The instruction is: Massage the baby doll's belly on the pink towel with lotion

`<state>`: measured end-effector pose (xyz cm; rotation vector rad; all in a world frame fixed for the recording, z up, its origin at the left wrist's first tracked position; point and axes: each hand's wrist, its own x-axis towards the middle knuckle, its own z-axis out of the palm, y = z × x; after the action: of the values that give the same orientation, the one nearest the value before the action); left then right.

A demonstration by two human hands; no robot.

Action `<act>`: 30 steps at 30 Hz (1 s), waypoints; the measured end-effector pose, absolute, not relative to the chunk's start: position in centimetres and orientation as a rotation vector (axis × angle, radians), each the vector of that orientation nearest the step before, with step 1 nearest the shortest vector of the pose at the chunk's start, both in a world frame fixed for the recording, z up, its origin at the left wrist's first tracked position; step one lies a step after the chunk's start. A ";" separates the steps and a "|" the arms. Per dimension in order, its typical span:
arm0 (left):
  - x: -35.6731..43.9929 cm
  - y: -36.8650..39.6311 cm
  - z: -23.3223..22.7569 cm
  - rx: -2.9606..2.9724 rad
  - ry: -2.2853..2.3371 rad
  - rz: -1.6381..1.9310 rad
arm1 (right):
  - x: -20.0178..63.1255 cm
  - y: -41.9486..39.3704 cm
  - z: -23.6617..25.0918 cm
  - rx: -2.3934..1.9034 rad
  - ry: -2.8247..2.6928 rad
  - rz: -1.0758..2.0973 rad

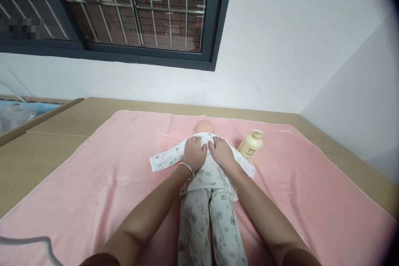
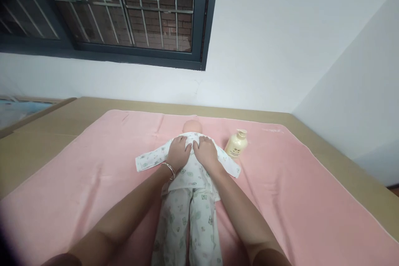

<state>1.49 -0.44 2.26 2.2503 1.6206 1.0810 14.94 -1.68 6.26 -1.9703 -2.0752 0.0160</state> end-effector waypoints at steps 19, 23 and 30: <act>1.3 -1.0 2.1 2.218 1.743 1.071 | 15.0 -2.5 6.7 -2.048 -2.156 0.128; 1.4 -1.2 3.2 2.288 1.835 0.934 | 16.1 -0.8 5.3 -1.907 -2.126 0.195; 1.0 -0.5 3.9 2.291 1.867 0.871 | 15.3 -0.1 3.7 -1.853 -2.081 0.102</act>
<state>1.01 -0.47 3.88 2.2914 1.8674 0.8709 15.33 -0.07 3.74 -1.8535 -2.0807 0.1015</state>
